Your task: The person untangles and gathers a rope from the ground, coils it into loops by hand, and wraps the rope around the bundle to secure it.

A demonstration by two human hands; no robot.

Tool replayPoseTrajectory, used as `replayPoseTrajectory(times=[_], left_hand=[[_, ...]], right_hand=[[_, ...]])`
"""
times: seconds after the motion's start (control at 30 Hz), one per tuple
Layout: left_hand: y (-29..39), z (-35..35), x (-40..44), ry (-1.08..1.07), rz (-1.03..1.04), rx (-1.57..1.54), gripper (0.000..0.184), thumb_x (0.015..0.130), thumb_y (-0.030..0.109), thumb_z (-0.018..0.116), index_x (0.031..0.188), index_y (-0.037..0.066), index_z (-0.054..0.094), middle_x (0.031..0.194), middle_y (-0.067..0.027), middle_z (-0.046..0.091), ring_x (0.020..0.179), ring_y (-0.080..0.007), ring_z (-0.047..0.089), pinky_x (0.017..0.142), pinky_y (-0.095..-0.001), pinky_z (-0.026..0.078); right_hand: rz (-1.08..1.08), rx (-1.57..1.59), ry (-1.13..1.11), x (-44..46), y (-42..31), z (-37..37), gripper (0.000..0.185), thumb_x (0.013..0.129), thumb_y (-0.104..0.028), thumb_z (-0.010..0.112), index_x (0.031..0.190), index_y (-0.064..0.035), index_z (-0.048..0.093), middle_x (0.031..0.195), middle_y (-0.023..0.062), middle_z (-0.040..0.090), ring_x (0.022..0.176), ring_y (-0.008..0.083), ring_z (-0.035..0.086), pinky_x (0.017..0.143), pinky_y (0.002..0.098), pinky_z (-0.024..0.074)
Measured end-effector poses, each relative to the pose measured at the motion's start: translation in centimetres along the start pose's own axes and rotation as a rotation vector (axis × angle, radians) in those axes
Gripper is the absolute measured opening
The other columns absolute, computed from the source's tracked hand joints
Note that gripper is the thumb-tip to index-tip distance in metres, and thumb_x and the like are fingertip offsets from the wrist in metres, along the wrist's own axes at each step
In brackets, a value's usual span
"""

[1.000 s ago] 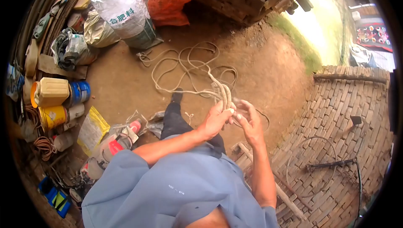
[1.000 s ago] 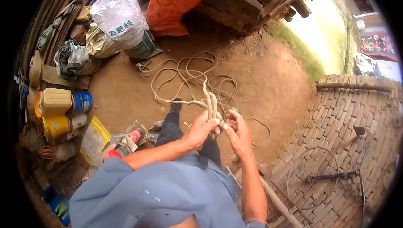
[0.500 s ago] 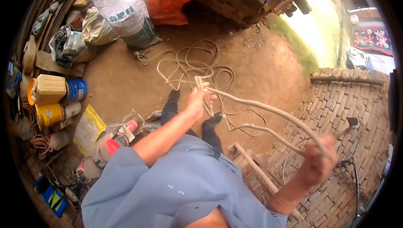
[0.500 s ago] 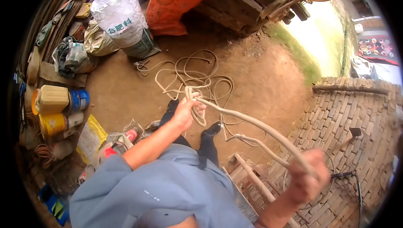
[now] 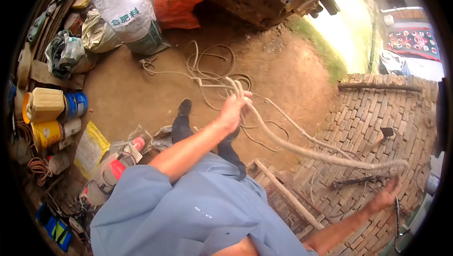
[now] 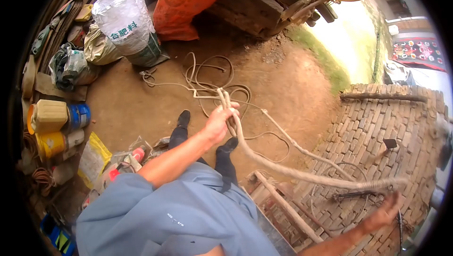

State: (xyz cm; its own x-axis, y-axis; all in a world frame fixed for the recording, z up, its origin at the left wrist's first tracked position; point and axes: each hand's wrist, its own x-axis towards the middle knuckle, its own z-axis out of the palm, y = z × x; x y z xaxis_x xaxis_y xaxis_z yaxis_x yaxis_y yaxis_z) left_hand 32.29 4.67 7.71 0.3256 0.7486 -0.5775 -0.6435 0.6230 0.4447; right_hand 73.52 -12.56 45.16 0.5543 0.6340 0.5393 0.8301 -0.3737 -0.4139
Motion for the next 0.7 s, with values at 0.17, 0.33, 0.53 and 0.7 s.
replayPoseTrajectory(times=[0.17,0.33,0.53,0.7], left_hand=[[-0.1,6.3,-6.5,-0.245,-0.093,0.17,0.024,0.1,0.017,0.057,0.12,0.004,0.058,0.094,-0.0025,0.064,0.081,-0.0104,0.062,0.072,-0.0271,0.052],[1.5,7.3,-9.1,-0.439,-0.075,0.256,0.022,0.102,0.015,0.054,0.119,0.004,0.059,0.096,-0.0018,0.064,0.082,-0.0083,0.06,0.075,-0.0248,0.05],[1.2,5.4,-8.7,-0.386,-0.077,0.185,0.026,0.103,0.016,0.052,0.124,0.003,0.059,0.103,-0.0045,0.067,0.082,-0.0089,0.06,0.076,-0.0253,0.05],[1.4,3.2,-7.8,-0.16,-0.087,0.316,0.037,0.104,0.02,0.05,0.137,0.004,0.053,0.11,-0.008,0.066,0.085,-0.013,0.066,0.076,-0.0268,0.053]], right_hand=[[-0.037,0.279,-0.462,-11.6,-9.1,15.7,0.038,0.098,0.002,0.051,0.135,0.0001,0.057,0.137,0.0144,0.058,0.125,0.0266,0.058,0.108,0.0389,0.0481],[0.485,1.023,-0.78,-19.6,-13.6,22.3,0.046,0.098,-0.007,0.055,0.143,0.0034,0.047,0.135,0.0174,0.058,0.119,0.0285,0.062,0.103,0.0413,0.0514],[0.861,1.505,-0.908,-22.1,-13.6,23.6,0.041,0.102,-0.023,0.058,0.133,0.0036,0.055,0.132,0.0154,0.061,0.116,0.0302,0.063,0.098,0.043,0.0533],[0.825,1.604,-0.772,-19.0,-14.9,21.3,0.032,0.104,-0.033,0.056,0.104,-0.002,0.066,0.106,0.0104,0.064,0.098,0.0234,0.063,0.085,0.0427,0.056]])
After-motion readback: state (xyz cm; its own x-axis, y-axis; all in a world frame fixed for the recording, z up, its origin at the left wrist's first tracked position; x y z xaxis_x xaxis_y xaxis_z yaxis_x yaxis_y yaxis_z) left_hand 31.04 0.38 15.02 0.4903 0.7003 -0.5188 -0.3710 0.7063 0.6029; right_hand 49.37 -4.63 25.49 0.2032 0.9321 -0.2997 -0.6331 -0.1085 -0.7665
